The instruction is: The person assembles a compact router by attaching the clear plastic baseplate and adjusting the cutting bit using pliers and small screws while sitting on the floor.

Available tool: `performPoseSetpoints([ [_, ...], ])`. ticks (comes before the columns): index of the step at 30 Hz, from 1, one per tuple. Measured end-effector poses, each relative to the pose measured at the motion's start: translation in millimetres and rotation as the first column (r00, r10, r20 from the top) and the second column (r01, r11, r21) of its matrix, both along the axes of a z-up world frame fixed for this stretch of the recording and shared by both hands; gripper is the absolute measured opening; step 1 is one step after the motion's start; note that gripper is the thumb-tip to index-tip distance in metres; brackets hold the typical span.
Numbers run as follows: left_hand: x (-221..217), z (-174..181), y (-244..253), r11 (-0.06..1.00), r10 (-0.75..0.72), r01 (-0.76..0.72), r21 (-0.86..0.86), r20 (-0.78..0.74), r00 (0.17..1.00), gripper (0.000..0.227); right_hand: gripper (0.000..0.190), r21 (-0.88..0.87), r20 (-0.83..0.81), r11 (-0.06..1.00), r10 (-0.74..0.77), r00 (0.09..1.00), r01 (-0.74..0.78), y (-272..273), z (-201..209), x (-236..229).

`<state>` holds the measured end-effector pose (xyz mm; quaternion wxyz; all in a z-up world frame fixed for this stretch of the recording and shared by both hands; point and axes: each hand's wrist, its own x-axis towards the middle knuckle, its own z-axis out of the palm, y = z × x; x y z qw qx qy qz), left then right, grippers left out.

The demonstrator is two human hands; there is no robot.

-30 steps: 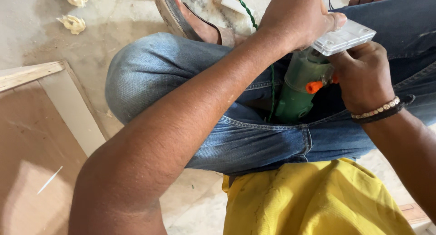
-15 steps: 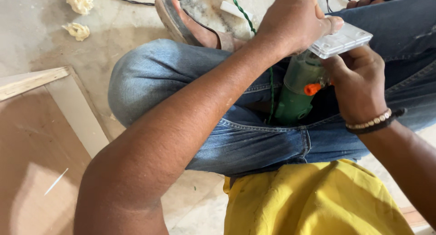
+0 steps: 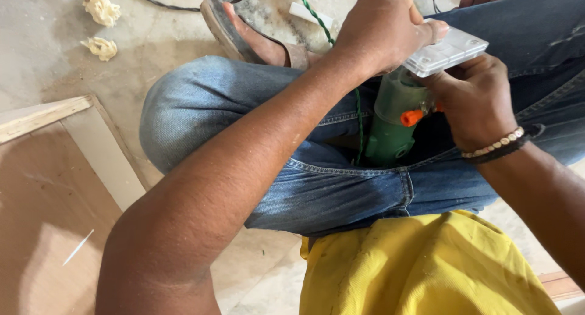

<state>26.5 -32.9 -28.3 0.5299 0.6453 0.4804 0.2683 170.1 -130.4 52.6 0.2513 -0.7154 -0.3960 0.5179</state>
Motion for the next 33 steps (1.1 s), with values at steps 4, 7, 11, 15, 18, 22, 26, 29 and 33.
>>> performPoseSetpoints([
  [4, -5.0, 9.9, 4.0, 0.989, -0.115, 0.110, -0.101, -0.043, 0.992, 0.036, 0.022, -0.044, 0.042, 0.999, 0.015, 0.999, -0.013, -7.4, -3.1, 5.5],
  [7, -11.3, 22.1, 3.9, 0.998, -0.030, 0.030, -0.055, -0.011, 0.999, 0.041, 0.025, -0.108, 0.087, 0.975, 0.204, 0.975, -0.195, 1.5, 19.7, 19.2],
  [11, -14.6, 35.8, 4.5, 0.980, -0.059, 0.050, -0.192, -0.042, 0.997, 0.040, 0.033, -0.307, 0.147, 0.771, 0.618, 0.773, -0.558, 48.4, 75.5, 52.7],
  [15, -15.3, 47.3, 4.4, 0.992, -0.019, 0.016, -0.128, -0.024, 1.000, 0.041, 0.032, -0.310, 0.522, 0.775, 0.623, 0.582, -0.551, 118.2, 71.7, 81.1],
  [18, -11.1, 57.6, 4.5, 0.986, 0.013, -0.017, -0.168, -0.023, 1.000, 0.040, 0.044, -0.080, 0.605, 0.681, 0.613, 0.508, -0.728, 194.0, -7.0, 73.1],
  [22, -5.9, 61.5, 11.1, 0.968, 0.002, -0.022, -0.250, -0.077, 0.997, 0.045, 0.102, -0.513, 0.685, 0.402, 0.724, -0.079, -0.759, 222.8, -106.1, 44.3],
  [26, -5.7, 62.4, 21.5, 0.972, 0.003, -0.013, -0.234, -0.044, 0.999, 0.046, 0.072, -0.345, 0.680, 0.449, 0.725, 0.110, -0.824, 241.0, -146.2, 62.0],
  [29, -0.5, 62.2, 37.2, 0.964, -0.028, 0.021, -0.265, -0.026, 0.999, 0.045, 0.040, -0.241, 0.663, 0.494, 0.712, 0.230, -0.835, 260.7, -139.5, 91.6],
  [33, 6.4, 63.8, 35.5, 0.956, -0.087, 0.079, -0.283, -0.018, 0.996, 0.039, 0.037, -0.292, 0.489, 0.581, 0.773, 0.404, -0.759, 252.5, -139.0, 92.3],
])
